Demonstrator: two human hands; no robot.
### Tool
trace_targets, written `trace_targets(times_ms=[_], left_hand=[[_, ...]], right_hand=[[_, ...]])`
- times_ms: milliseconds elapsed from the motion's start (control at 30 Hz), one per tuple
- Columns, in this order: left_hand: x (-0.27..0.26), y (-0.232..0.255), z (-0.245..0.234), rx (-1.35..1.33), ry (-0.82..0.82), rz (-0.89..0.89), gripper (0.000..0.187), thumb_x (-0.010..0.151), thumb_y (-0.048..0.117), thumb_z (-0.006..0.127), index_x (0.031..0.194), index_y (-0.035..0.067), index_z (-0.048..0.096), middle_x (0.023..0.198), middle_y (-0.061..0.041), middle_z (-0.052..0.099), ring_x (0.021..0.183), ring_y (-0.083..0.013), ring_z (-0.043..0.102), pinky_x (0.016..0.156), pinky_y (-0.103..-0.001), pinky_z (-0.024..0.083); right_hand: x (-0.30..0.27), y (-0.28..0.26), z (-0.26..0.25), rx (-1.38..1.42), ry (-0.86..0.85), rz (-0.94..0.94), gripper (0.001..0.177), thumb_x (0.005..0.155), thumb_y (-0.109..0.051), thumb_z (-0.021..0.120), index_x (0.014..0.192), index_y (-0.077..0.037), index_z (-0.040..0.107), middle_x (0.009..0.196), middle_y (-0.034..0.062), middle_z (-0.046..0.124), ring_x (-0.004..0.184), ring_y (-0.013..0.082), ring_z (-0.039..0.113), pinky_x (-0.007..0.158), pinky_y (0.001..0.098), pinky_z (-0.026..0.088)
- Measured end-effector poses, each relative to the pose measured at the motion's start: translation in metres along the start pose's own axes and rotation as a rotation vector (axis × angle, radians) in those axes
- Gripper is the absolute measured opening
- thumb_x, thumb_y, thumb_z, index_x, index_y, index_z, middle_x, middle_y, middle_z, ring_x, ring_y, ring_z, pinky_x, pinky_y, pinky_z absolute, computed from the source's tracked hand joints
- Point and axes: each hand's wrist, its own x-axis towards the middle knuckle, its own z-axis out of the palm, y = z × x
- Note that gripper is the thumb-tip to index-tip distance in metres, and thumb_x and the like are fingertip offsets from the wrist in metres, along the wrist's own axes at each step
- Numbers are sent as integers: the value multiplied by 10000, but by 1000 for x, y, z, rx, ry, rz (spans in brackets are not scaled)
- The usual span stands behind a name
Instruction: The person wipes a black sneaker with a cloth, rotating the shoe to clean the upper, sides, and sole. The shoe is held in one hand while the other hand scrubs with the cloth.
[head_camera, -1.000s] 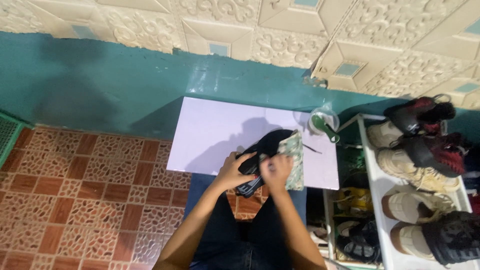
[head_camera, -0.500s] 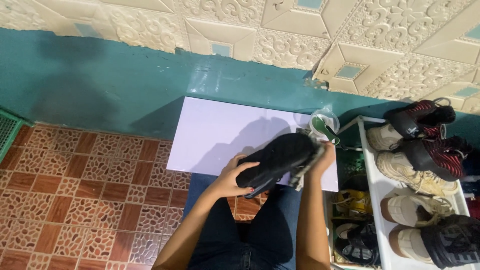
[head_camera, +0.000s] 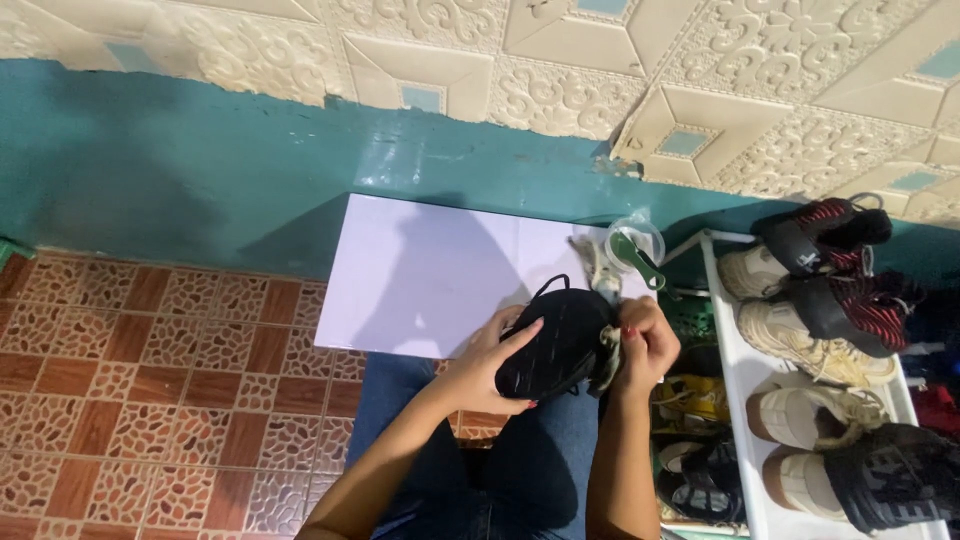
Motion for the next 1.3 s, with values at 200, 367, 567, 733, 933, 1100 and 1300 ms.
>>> trace_targets(times_ms=[200,367,567,733,933,1100,1300], left_hand=[[14,31,-16,-61,102,99,1093,600,249,883,1575,303,393,1549,-250,287,1410,-498,376,1148,-601,286],[23,43,-30,48,40,142,1016,803,350,821,1607,275,204,1613,-205,209,1519,-485,268,1150,-672,381],[29,54,-35,116,-77,-55,1030,787,404,803,1586,265,169,1605,-178,174,1514,-421,237,1134,-711,241],[23,66,-37,175,-126,-181,916,863,629,601,1559,182,207,1547,-239,218,1428,-455,313,1139,-674,304],[17,72,-35,-54,61,-29,1154,607,98,801,1608,48,227,1436,-323,331,1359,-599,334,1097,-682,287],[6,70,-32,-145,121,-114,1041,751,269,729,1608,20,195,1492,-361,250,1366,-625,277,1052,-742,274],[-6,83,-42,-99,15,-119,1116,654,82,786,1612,42,214,1517,-354,262,1402,-633,256,1085,-744,232]], right_hand=[[-15,-43,24,-145,-97,-288,409,885,-221,687,552,-84,494,537,83,447,523,242,393,668,433,410],[-12,-81,68,-345,-224,-444,303,900,-143,552,622,-85,446,572,52,411,541,178,414,682,371,371],[-20,-81,81,-438,-180,-463,329,906,-127,589,626,-75,425,594,67,397,508,170,359,666,360,329],[-22,-63,74,-455,-169,-501,277,881,-63,569,629,-95,461,590,37,435,540,147,412,659,339,374],[-13,-54,75,-192,-23,-236,373,943,-130,629,609,-78,471,573,74,431,488,224,357,536,367,335],[-46,-64,83,-352,-142,-493,342,743,-96,740,513,-144,492,520,59,416,417,237,363,516,401,338],[-15,-60,83,-129,-126,-59,321,918,-118,641,635,-88,492,605,68,471,539,230,435,558,367,382]])
